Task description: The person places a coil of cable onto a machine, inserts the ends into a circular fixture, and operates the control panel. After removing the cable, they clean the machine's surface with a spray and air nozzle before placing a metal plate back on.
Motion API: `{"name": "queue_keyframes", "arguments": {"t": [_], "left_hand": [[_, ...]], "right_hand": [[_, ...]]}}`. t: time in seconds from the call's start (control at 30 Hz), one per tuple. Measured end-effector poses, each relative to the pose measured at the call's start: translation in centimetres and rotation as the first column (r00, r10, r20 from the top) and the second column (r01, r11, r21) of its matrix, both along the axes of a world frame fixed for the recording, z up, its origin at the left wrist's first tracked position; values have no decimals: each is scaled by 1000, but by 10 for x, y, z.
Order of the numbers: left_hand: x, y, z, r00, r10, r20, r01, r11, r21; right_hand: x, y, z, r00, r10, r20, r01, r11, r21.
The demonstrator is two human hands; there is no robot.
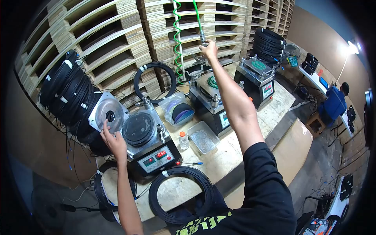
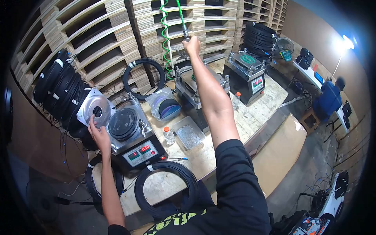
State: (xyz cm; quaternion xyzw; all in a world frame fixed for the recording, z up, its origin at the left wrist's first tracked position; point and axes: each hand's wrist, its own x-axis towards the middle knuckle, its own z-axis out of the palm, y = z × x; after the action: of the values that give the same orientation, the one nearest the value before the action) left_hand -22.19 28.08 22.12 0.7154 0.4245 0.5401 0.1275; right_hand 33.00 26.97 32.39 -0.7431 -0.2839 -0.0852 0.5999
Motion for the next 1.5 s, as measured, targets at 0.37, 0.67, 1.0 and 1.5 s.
{"name": "queue_keyframes", "arguments": {"t": [0.37, 0.67, 1.0, 1.5], "left_hand": [[4, -2, 0, 994, 77, 72, -82, 994, 75], [4, -2, -9, 952, 266, 149, -284, 953, 111], [-2, 12, -16, 958, 135, 253, -51, 948, -313], [-8, 43, -47, 974, 116, 197, -73, 974, -212]], "right_hand": [[-3, -11, -32, 975, 172, 137, -187, 977, 99], [-163, -146, -50, 764, 537, 358, -442, 839, -317], [-258, -192, -227, 717, 672, 186, -383, 603, -700], [-255, -139, -224, 821, 566, 76, -558, 823, -111]]}}
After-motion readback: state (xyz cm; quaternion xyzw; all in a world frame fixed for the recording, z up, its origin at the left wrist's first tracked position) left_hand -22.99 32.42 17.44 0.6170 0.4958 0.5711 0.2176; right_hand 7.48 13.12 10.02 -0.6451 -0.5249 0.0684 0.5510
